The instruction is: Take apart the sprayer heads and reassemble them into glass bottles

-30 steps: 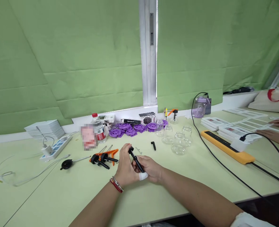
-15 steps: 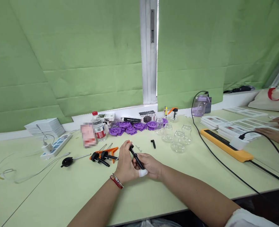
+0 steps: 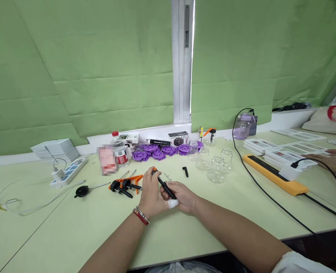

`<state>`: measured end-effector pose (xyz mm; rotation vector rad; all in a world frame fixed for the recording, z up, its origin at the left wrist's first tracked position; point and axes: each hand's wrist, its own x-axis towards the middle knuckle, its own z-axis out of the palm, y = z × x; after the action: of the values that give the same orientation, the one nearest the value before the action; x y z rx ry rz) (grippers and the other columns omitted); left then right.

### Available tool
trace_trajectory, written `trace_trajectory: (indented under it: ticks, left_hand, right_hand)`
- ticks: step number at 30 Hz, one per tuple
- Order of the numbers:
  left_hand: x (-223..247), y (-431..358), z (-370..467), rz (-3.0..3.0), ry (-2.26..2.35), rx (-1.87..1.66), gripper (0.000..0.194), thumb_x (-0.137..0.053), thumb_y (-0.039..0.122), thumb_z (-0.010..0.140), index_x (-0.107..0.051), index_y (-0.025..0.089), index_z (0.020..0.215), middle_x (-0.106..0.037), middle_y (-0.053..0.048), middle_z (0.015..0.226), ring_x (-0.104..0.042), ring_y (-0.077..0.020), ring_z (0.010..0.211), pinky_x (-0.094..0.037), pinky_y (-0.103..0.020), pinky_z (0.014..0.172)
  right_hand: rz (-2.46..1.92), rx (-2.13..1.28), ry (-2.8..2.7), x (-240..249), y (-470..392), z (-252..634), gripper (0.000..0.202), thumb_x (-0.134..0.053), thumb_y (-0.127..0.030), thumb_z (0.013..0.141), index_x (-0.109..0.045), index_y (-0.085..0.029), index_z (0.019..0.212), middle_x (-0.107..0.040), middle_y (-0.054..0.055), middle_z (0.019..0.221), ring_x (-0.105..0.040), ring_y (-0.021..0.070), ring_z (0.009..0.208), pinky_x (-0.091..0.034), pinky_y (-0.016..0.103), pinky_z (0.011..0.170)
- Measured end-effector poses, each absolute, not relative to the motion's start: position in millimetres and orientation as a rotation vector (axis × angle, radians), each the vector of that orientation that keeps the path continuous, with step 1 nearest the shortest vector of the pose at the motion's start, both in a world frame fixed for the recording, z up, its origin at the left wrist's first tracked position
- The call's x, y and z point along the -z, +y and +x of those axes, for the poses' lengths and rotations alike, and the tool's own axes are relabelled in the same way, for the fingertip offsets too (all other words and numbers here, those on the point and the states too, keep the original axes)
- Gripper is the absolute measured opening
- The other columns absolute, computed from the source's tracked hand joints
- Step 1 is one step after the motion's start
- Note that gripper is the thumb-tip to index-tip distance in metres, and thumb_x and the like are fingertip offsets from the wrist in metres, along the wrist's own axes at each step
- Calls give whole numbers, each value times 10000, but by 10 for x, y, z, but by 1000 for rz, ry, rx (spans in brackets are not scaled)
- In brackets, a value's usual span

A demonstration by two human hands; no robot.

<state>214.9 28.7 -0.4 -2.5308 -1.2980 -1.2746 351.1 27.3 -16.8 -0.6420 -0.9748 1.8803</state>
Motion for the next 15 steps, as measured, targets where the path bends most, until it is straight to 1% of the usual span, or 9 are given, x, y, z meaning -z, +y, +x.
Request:
trace_trajectory:
  ticks: [4,8,11,12,15]
  left_hand:
    - [21,320,2102,-2555,-1290,1207,736,-746,475,490,-490,170,1109,-260,-176,1358,-329,-366,1216,-324,-504,977]
    - [41,387,2019,-2628,-1201,1212,598,-689,438,637,-508,189,1150,-253,-157,1366,-303,-339,1242,-322,-490,987]
    - [53,438,1970,-2611,-1187,1268,410,-558,314,789,-516,207,1182,-289,-132,1335,-322,-286,1234,-324,-452,994]
    - [57,454,1961,-2599,-1193,1278,380,-506,261,821,-515,217,1198,-301,-123,1319,-332,-270,1223,-327,-442,990]
    - [64,496,1944,-2587,-1221,1286,414,-423,168,846,-495,244,1246,-351,-105,1233,-390,-237,1144,-359,-416,950]
  right_hand:
    - [-608,-1851,-958,152,273,3531,232,-622,-328,737,-629,-97,764,-463,-8,574,-376,78,526,-246,220,499]
    - [-648,-1824,-956,155,277,3554,263,-627,-383,741,-604,-122,767,-432,-25,564,-332,70,488,-219,227,479]
    - [-617,-1875,-981,159,284,3584,273,-632,-409,748,-554,-147,749,-421,-38,554,-300,59,469,-207,223,488]
    - [-602,-1885,-1009,159,286,3594,277,-623,-413,759,-546,-147,748,-418,-40,553,-286,54,466,-201,221,491]
    - [-618,-1828,-1128,152,295,3620,295,-578,-434,797,-557,-140,791,-420,-45,545,-267,47,451,-194,220,488]
